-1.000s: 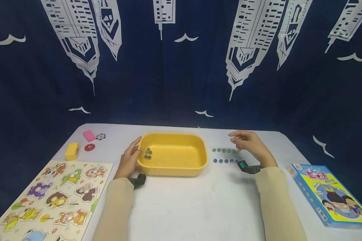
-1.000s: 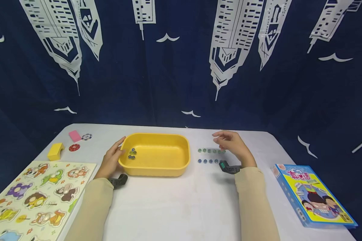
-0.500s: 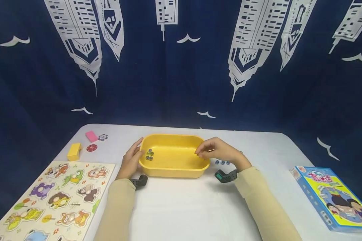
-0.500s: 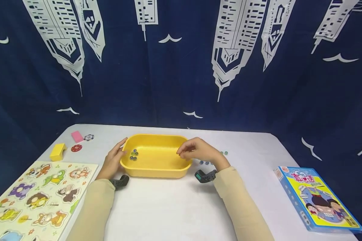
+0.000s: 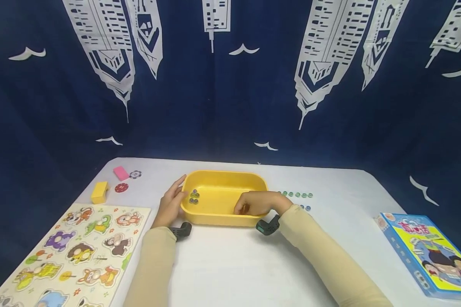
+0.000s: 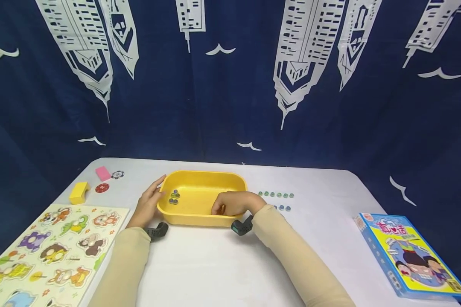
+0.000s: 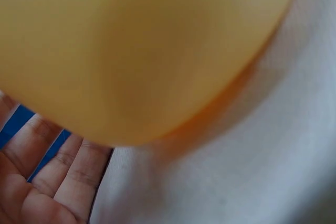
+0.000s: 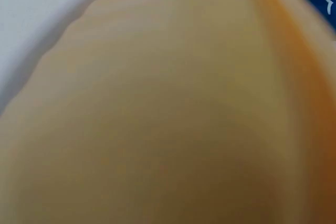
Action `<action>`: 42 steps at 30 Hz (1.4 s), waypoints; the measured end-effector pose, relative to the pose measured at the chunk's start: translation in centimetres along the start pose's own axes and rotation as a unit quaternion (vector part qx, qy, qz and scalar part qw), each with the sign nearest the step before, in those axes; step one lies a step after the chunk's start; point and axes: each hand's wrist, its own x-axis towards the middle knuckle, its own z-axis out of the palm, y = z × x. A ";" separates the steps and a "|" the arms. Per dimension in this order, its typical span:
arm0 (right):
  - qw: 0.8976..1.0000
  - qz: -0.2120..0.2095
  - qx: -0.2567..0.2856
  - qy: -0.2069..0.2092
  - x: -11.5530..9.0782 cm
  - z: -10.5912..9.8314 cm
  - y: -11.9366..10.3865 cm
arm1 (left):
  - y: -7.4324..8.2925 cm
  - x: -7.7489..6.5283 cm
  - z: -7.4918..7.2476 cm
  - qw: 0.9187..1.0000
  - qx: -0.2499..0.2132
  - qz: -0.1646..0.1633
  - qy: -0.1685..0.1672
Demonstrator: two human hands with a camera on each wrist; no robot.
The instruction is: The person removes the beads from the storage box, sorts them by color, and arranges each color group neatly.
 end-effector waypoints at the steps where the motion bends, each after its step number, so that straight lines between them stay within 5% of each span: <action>1: 1.000 0.009 0.002 -0.005 0.1 0.1 0.1 | 0.0 0.0 0.2 1.000 0.000 0.000 -0.001; 6: 0.999 0.031 0.003 0.009 -0.1 0.4 0.6 | 0.3 0.0 0.9 1.000 0.001 0.004 -0.003; 11: 0.997 -0.002 0.009 0.076 -1.6 0.0 0.7 | 0.5 0.0 1.5 1.000 0.005 0.008 -0.009; 19: 0.979 -0.047 0.115 0.162 -5.7 -1.1 0.4 | 0.4 -0.1 1.7 1.000 0.010 0.003 -0.016; 26: 0.952 -0.032 0.197 0.233 -10.3 -1.5 2.2 | 0.1 -0.4 1.3 1.000 0.006 -0.001 -0.014; 34: 0.903 0.034 0.243 0.351 -15.8 -0.4 7.4 | 0.0 -0.6 0.7 1.000 0.012 0.001 -0.020; 42: 0.875 0.153 0.252 0.384 -18.3 1.3 12.0 | 0.3 -0.2 -0.3 1.000 0.018 0.003 -0.020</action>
